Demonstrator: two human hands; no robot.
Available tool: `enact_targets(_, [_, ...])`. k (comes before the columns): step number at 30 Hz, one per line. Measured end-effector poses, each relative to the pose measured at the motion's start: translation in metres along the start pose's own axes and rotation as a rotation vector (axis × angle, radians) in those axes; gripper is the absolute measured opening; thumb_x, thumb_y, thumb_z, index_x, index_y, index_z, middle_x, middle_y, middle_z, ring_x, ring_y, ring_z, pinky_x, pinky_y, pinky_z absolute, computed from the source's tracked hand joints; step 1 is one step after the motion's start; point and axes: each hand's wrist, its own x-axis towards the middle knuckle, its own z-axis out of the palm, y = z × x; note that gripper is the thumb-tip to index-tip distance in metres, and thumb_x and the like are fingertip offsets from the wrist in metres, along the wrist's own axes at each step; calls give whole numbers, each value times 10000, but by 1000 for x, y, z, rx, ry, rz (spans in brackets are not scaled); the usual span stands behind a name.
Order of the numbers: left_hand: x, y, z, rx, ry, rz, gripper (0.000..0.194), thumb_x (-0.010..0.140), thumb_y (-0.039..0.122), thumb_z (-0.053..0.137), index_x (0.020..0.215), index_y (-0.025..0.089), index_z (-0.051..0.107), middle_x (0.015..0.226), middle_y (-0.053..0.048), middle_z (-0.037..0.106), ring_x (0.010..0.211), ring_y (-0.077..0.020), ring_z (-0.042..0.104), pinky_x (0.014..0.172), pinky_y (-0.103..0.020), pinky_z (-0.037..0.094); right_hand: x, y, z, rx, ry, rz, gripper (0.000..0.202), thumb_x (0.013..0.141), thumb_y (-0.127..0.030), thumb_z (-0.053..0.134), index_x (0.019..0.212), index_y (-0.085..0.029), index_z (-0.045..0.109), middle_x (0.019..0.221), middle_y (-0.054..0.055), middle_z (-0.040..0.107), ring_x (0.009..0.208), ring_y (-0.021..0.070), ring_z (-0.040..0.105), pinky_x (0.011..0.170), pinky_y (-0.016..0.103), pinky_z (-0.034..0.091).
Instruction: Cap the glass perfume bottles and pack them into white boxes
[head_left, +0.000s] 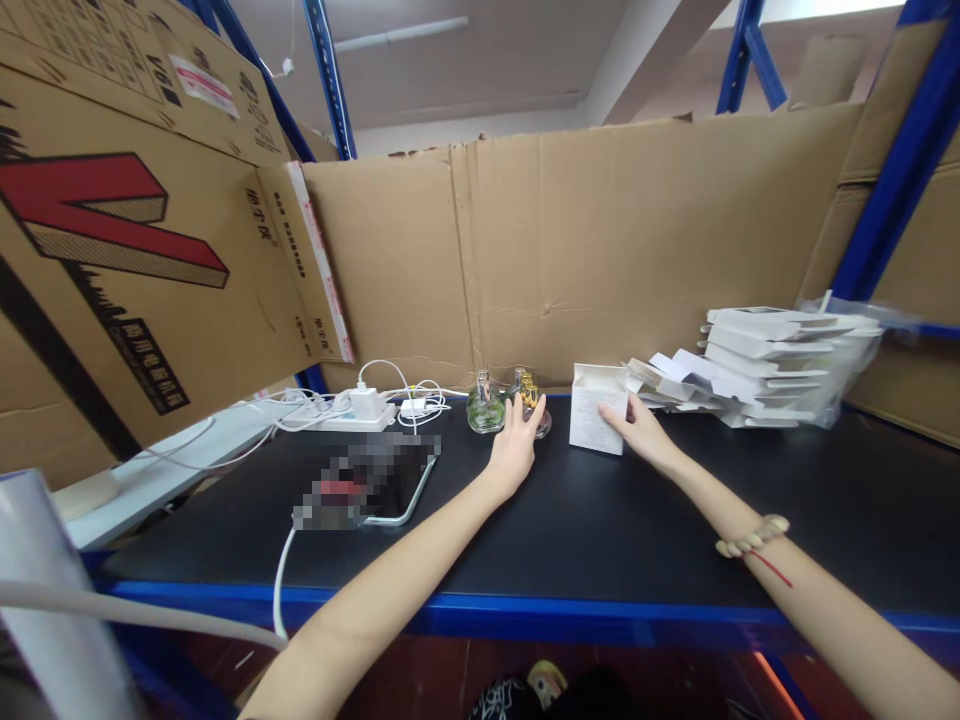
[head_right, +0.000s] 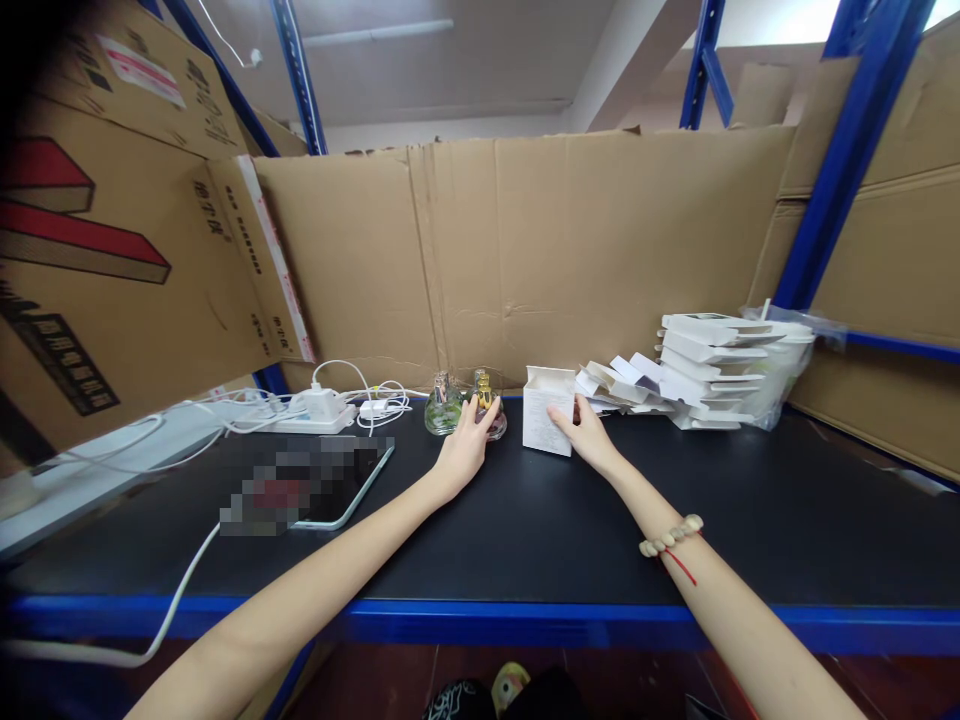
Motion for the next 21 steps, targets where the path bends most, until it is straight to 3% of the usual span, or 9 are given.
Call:
enact_targets(3, [1,-3,0,-29,-16,6,701,811,-11,351,1423,244,126,1448,-149,94,1325,-284,101,894,-291,438,2,-2,2,121,31,126,411,670,-500,563,938,-193,508,1011,102,606,947,239,573,893,403,445])
enact_targets(5, [0,-5,0,-48,-16,19,665,829,12,345,1423,232,141,1448,-150,94,1327,-277,101,920,-282,415,5,-3,-1,209,52,231,394,753,-530,439,932,-188,517,931,111,613,844,229,593,804,385,485])
enact_targets(7, [-1,-6,-1,-71,2,33,621,850,67,359,1421,213,164,1442,-153,116,1328,-274,118,944,-287,393,7,-5,-6,315,2,298,404,805,-512,327,942,-188,526,805,94,589,669,193,567,659,350,497])
enact_targets(10, [-2,-8,-1,-124,85,61,594,857,167,393,1415,190,189,1418,-156,179,1310,-253,215,938,-300,397,5,-11,-16,507,-132,291,425,858,-420,185,961,-206,537,665,27,449,478,107,392,521,245,417])
enact_targets(12, [-2,-10,-1,-151,204,90,568,857,224,395,1398,159,232,1393,-164,226,1278,-233,289,947,-315,388,1,-16,-20,551,-201,226,527,874,-417,67,942,-210,547,636,8,348,451,91,286,481,208,350])
enact_targets(15, [2,-19,0,-136,447,58,504,850,264,379,1331,115,346,1326,-161,330,1263,-257,291,1003,-375,311,-6,-24,-22,536,-255,154,648,872,-455,-25,901,-199,569,625,-1,272,457,89,206,459,189,284])
enact_targets(19, [8,-39,1,-158,687,-84,461,815,236,377,1243,66,401,1237,-183,389,1198,-278,336,968,-431,307,-13,-34,-20,773,-256,272,682,903,-394,-51,811,-187,592,579,-10,258,431,73,204,436,156,259])
enact_targets(21, [10,-46,2,-177,764,-82,419,789,213,396,1176,57,438,1148,-185,433,1107,-268,400,924,-434,330,-15,-39,-18,905,-246,353,704,909,-402,-61,774,-183,595,550,-12,283,406,63,234,416,147,268])
